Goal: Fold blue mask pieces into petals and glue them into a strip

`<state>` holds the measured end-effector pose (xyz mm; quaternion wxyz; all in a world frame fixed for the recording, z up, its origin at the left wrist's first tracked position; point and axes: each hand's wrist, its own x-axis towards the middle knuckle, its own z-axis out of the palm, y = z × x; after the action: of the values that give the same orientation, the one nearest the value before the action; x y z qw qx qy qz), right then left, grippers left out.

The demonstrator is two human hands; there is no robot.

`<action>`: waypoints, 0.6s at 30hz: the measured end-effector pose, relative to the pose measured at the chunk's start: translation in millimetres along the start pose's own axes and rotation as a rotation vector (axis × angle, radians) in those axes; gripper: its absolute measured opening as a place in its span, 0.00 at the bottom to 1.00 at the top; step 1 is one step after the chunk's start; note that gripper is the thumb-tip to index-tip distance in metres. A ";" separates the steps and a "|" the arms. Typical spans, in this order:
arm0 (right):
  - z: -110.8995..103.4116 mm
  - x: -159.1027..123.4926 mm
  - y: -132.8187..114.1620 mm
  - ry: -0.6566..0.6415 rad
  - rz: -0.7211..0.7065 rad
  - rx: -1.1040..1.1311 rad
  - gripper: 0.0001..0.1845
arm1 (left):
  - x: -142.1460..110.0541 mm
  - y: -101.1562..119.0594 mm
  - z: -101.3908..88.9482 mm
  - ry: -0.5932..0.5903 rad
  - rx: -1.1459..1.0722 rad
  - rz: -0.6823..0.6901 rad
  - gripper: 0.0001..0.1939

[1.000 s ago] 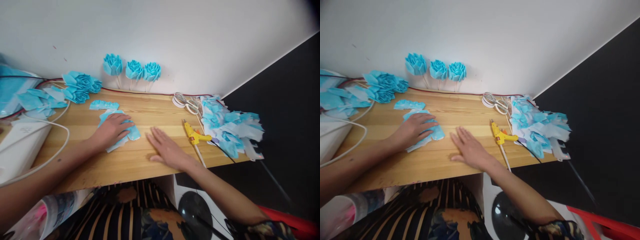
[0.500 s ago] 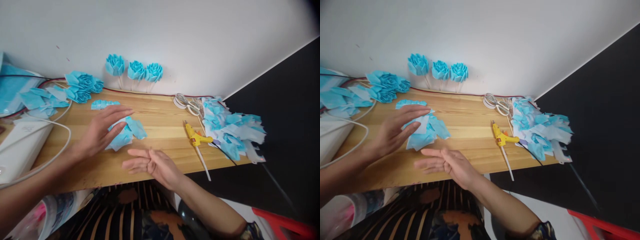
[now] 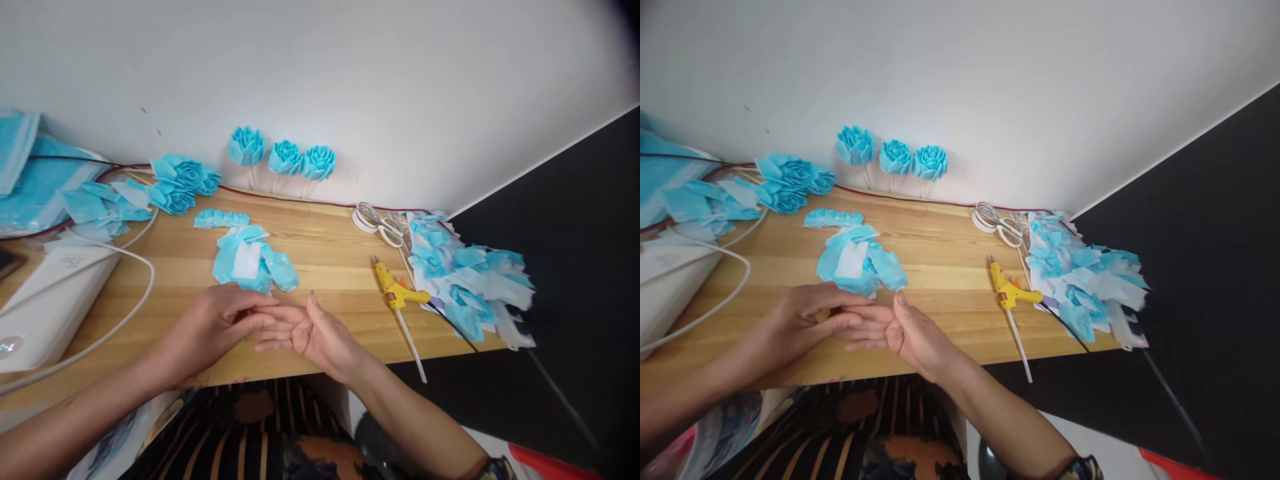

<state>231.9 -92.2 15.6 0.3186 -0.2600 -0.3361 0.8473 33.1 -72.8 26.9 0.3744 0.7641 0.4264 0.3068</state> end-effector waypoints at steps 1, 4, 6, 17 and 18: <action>-0.2 -0.9 -1.1 -0.013 0.008 -0.009 0.38 | -0.9 -0.7 -2.1 -0.003 -0.060 -0.048 0.11; -2.5 -1.5 -4.2 -0.027 0.020 -0.007 0.41 | -1.0 -2.6 -7.7 -0.017 -0.204 -0.172 0.12; -4.9 -0.2 -5.7 -0.015 0.012 0.005 0.41 | 0.1 -3.4 -9.8 -0.015 -0.243 -0.229 0.13; -4.9 -3.6 -12.1 -0.002 -0.081 -0.400 0.38 | -3.4 -8.9 -10.1 0.033 0.144 -0.016 0.13; -4.2 -6.5 -17.1 -0.026 -0.116 -0.527 0.36 | -8.3 -9.0 -11.6 0.059 0.230 0.032 0.13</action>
<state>245.2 -85.4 26.9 0.2838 -0.3035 -0.5633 0.7142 16.4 -73.3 24.3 0.2665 0.7994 0.4573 0.2842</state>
